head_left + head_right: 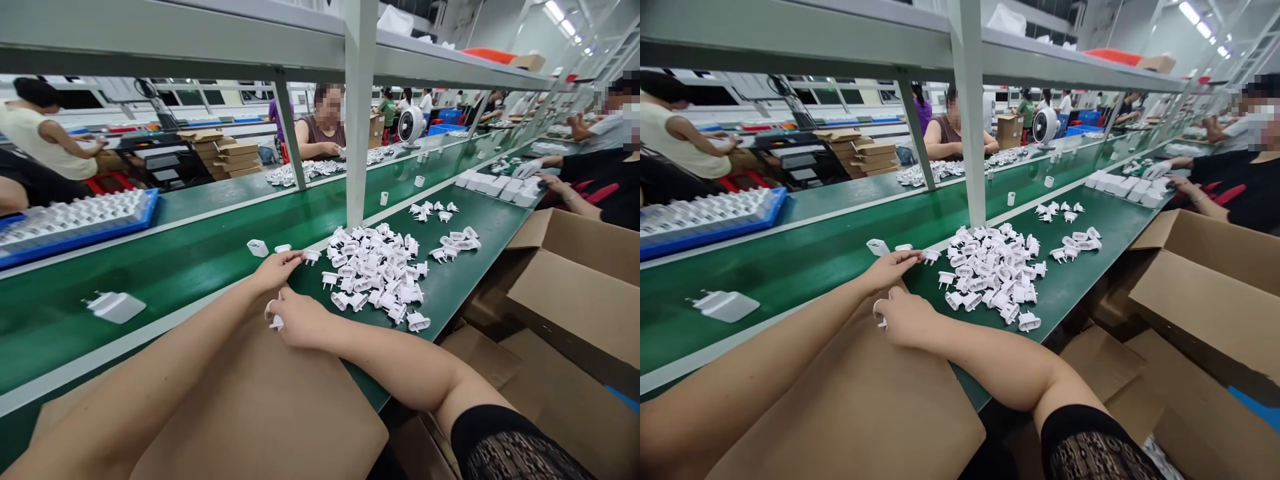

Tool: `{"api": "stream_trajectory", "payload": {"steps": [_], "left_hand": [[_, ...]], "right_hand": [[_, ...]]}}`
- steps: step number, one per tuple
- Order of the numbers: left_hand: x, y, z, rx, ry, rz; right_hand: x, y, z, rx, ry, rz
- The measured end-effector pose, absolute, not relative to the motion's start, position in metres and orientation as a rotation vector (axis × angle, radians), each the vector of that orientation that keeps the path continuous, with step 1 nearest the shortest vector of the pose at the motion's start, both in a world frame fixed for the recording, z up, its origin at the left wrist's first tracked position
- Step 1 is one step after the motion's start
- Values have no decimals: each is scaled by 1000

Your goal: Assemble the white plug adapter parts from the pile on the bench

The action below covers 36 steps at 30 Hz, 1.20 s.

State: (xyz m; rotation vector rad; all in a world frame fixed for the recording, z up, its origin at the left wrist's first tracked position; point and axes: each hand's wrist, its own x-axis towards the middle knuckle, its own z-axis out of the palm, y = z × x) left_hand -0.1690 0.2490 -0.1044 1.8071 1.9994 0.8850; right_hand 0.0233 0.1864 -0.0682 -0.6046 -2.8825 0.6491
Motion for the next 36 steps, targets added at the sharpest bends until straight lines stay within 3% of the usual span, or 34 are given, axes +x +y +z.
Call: {"api": "stream_trajectory", "payload": {"steps": [7,13,16,24,28,31,33,36], "left_hand": [[-211,241,-93,1600,2455,1103],[-206,239,-98,1962,2551,696],[-193,244,-95,1787,2611,651],[-169,236,-88,1879,2295,928],[-220,222,-96,1369,2691,1332],[-267,211,-104,935,2734,1280],[-283,205,-107,922,2680,1170],[-279,198,-106,1086,2592,1152]], "right_hand": [[22,189,-65,-636,-2768,953],[19,185,-66,-631,-2826,899],[19,186,-70,-584,-2775,917],[17,186,-70,-619,-2858,770],[19,186,-69,-558,-2777,862],[20,188,-70,-570,-2666,891],[18,191,-72,-587,-2548,986],[10,199,-76,-628,-2202,1379]]}}
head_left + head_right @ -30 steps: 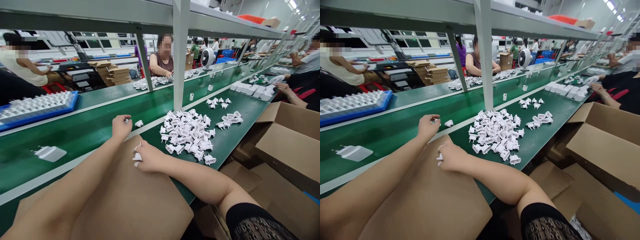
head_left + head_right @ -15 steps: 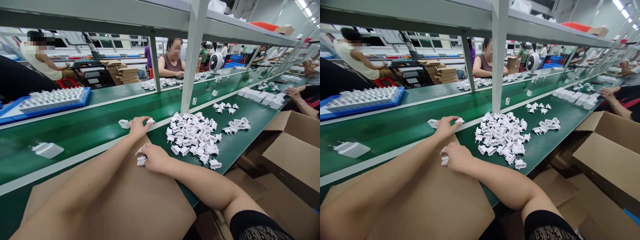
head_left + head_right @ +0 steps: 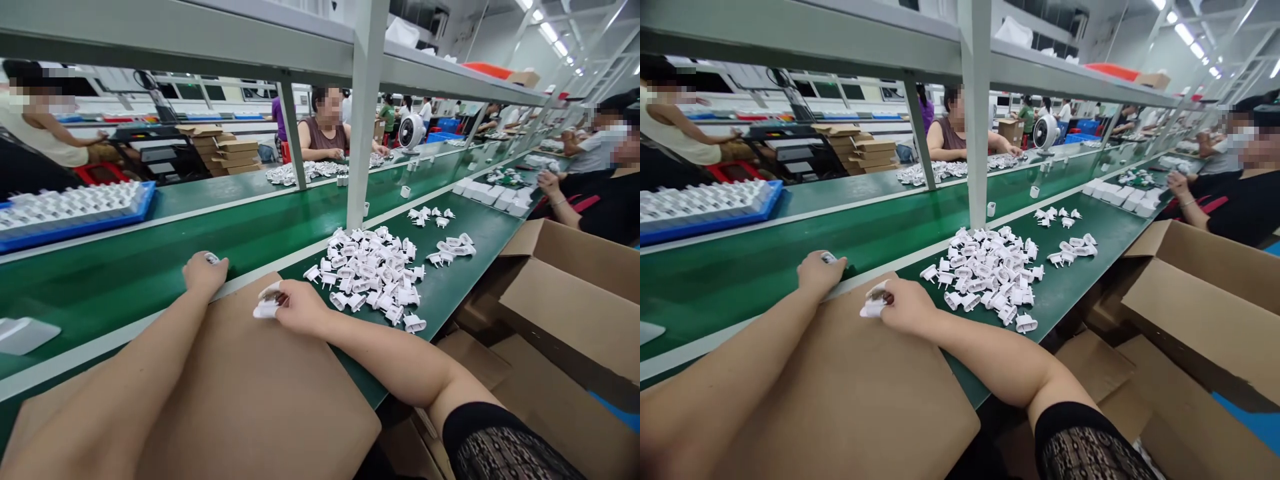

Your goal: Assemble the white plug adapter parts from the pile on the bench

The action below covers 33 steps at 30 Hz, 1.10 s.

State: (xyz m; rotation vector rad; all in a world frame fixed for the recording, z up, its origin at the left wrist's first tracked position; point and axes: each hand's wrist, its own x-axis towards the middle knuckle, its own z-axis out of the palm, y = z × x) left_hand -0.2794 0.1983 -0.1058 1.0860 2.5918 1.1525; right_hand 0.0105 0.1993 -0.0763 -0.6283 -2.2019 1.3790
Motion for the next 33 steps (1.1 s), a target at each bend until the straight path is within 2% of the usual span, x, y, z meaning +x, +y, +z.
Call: {"api": "stream_trajectory", "payload": {"steps": [5,9,12,15,19,28,33], "left_hand": [[-238,169,-95,1399,2350,1159],[-195,117,-90,1661,2058,1068],[-167,78,-92,1712,1919,1056],[-154,51,-99,1647,1839,1060],[-155,32,-110,1532,1982,1154],[-152,26,-112,1501,1894,1269],[-155,28,-116,1481,1867,1283]], "right_hand": [[0,212,-77,-675,-1476,2018],[3,211,-68,-623,-1289,2251],[7,207,-65,-622,-1352,2286],[8,200,-66,-626,-1493,2231],[6,190,-68,-579,-1691,2063],[3,173,-65,-536,-1956,1821],[7,169,-65,-386,-2178,1287]]}}
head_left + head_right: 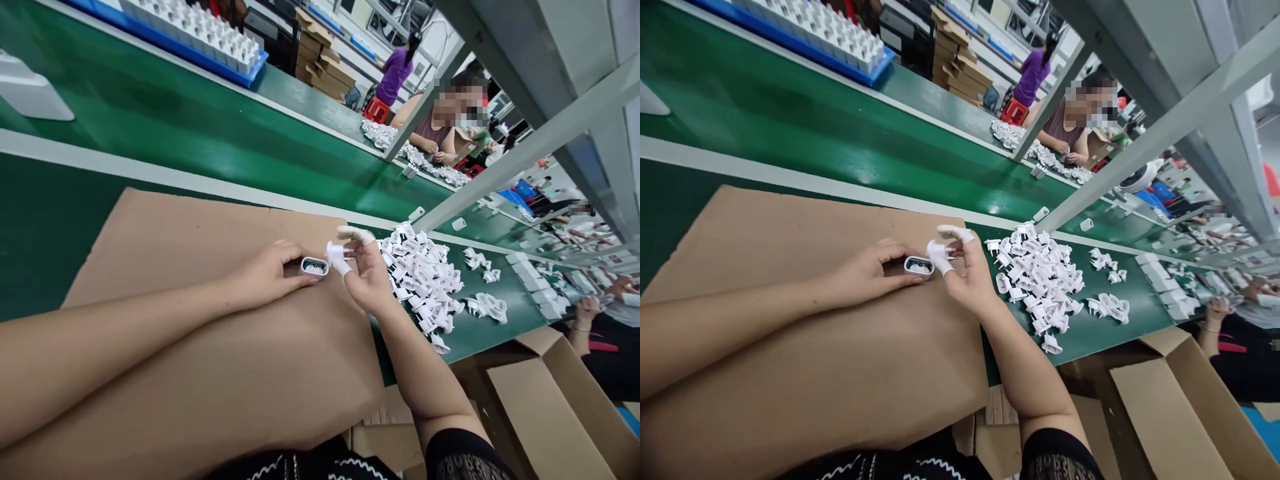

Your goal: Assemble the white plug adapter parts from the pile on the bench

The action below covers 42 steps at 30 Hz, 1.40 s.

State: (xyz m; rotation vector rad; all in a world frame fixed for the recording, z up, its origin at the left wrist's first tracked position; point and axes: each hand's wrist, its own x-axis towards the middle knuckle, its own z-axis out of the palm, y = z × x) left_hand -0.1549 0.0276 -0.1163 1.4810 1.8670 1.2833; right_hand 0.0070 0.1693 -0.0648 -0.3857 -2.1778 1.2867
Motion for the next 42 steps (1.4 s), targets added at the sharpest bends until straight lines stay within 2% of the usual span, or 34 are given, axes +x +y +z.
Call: {"api": "stream_trajectory", "payload": {"steps": [6,20,30,39,42], "left_hand": [[-156,28,-119,1492,1835,1313],[-158,28,-115,1513,1795,1300],[-158,27,-110,1551,1785,1260],[-154,27,-112,1480,1851,1294],[-154,27,-111,1465,1864,1280]], "right_hand": [[8,164,-60,-287,-2402,986],[4,158,-69,-260,-2475,748],[2,158,-71,-215,-2583,412],[-3,156,-65,-340,-2699,351],[-3,161,-73,-250,-2618,459]]}}
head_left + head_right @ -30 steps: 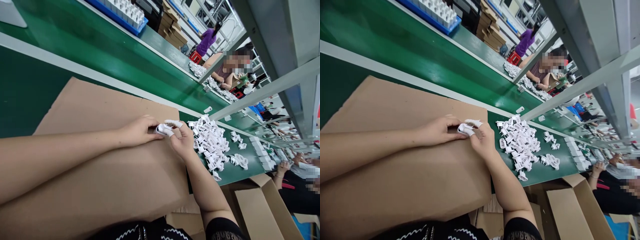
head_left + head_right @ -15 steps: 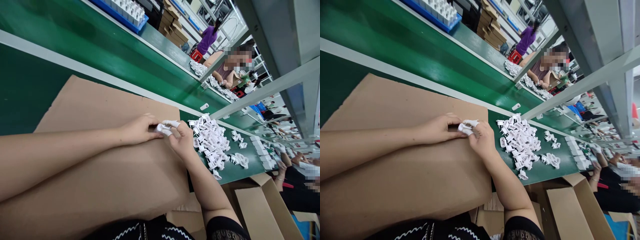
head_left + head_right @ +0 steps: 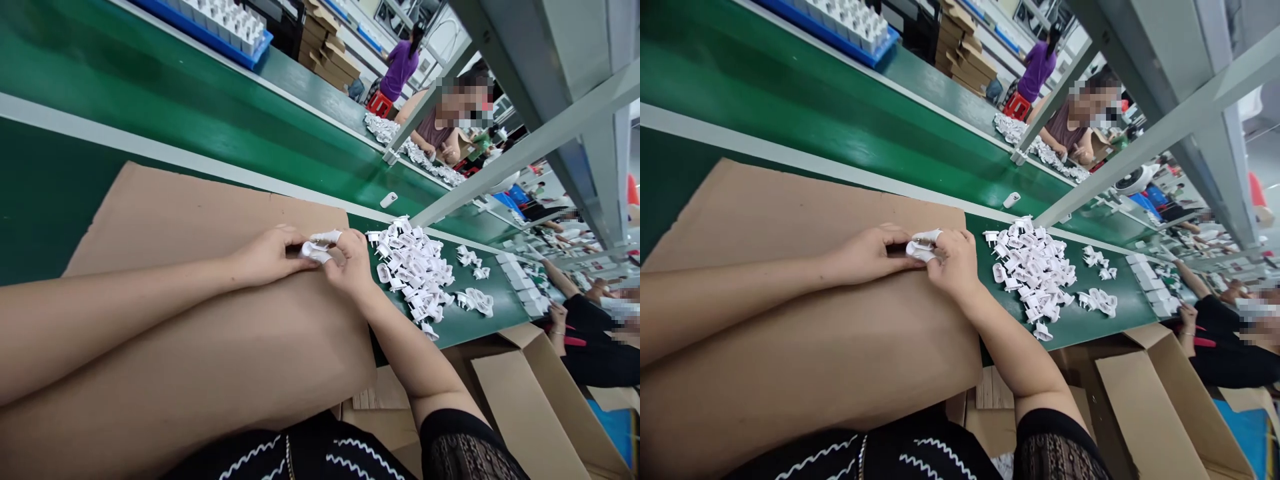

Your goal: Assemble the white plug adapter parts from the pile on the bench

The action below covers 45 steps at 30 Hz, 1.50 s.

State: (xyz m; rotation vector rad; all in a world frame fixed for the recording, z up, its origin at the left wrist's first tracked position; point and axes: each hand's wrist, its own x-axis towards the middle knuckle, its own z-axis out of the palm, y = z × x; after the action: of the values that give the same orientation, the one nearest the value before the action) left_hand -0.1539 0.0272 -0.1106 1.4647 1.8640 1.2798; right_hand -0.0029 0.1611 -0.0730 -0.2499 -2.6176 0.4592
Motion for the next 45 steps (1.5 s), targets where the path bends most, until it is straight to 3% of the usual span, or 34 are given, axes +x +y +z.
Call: {"api": "stream_trajectory", "payload": {"steps": [5,10,18,26,28,31,36,41,45], "left_hand": [[-152,25,-107,1522,1893,1232],[-142,14,-112,1827,2001,1259],[-134,7,-122,2235,2447,729],[-134,8,-114,1675,2058,1276],[-139,11,-109,1473,1988,1289],[-159,24,-101,1257,2051,1275],[-233,69,-94,1147,2478,1263],[-289,105,-98,934,2719,1178],[-285,112,-102,729,2886,1211]], "right_hand": [[-3,168,-83,-196,-2539,645],[-2,165,-87,-225,-2532,596],[-3,165,-102,-199,-2457,703],[-1,161,-104,-210,-2329,881],[2,169,-92,-275,-2361,814],[10,188,-76,-600,-2475,429],[24,220,-72,-1110,-2650,-102],[27,236,-75,-1046,-2706,-121],[22,228,-66,-969,-2684,46]]}}
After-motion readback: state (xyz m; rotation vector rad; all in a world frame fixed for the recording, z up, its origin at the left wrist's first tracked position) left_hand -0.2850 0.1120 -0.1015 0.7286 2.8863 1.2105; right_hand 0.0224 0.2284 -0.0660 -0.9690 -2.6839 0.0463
